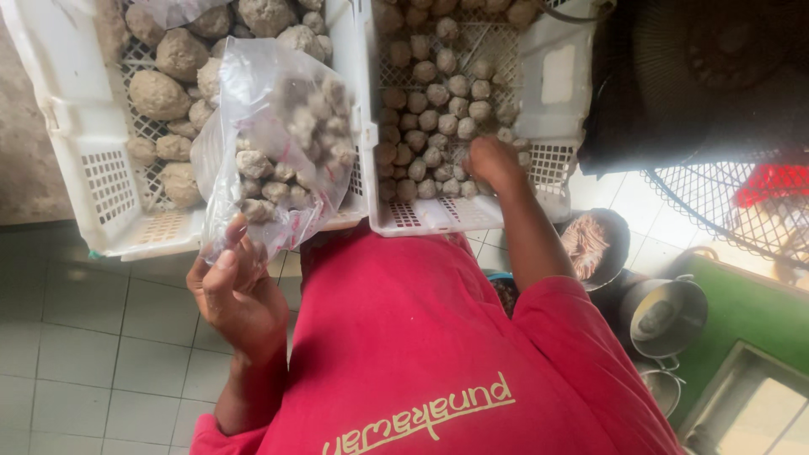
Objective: The person picks small round meatballs from a white crate and places them into a clear plastic bag held in the other hand. The person continues filling the bag until it is full, then moves away from the crate.
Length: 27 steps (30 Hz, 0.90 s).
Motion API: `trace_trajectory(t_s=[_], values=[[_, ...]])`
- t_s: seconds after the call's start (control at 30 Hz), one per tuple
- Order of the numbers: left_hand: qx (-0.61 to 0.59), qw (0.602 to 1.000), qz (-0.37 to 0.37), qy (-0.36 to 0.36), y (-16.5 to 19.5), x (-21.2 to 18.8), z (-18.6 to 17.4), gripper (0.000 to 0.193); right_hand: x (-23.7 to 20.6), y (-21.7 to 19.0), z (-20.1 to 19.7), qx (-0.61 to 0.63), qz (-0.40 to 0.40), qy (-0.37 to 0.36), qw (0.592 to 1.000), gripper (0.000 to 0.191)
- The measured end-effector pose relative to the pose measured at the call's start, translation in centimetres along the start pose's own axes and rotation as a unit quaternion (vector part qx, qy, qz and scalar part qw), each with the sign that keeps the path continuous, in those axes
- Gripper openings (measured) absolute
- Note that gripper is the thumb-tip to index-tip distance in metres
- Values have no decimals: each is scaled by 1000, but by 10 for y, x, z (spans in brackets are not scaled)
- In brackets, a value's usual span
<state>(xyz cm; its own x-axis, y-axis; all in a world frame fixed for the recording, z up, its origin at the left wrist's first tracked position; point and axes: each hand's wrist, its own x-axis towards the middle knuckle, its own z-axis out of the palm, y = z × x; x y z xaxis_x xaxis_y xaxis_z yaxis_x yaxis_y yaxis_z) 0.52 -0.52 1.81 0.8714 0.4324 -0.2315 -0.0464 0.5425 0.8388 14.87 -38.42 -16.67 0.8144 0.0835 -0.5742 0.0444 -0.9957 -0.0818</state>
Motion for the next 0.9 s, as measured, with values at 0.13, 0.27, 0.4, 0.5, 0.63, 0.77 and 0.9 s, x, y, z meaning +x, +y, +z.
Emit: trace_trajectory(t_s=[0.13, 0.27, 0.4, 0.5, 0.63, 0.77, 0.9], values=[[6, 1000, -2, 7, 1, -2, 0, 47, 18, -10, 5, -33, 60, -43, 997, 22], [0, 1000, 5, 13, 0, -2, -3, 46, 17, -13, 10, -106, 22, -64, 992, 24], [-7, 1000, 8, 6, -3, -1, -4, 44, 7, -20, 10, -151, -49, -92, 983, 29], [-8, 1000, 6, 1, -3, -1, -3, 43, 2, -25, 1, -120, -17, -195, 973, 62], [-16, 1000, 4, -10, -2, -2, -4, 43, -6, -19, -25, 88, -20, -181, 979, 35], [-4, 1000, -5, -10, -4, -5, -4, 41, -26, -48, -62, 453, -34, -123, 882, 24], [2, 1000, -17, -18, -8, -6, 4, 40, -65, -163, -88, 620, -282, -135, 720, 28]])
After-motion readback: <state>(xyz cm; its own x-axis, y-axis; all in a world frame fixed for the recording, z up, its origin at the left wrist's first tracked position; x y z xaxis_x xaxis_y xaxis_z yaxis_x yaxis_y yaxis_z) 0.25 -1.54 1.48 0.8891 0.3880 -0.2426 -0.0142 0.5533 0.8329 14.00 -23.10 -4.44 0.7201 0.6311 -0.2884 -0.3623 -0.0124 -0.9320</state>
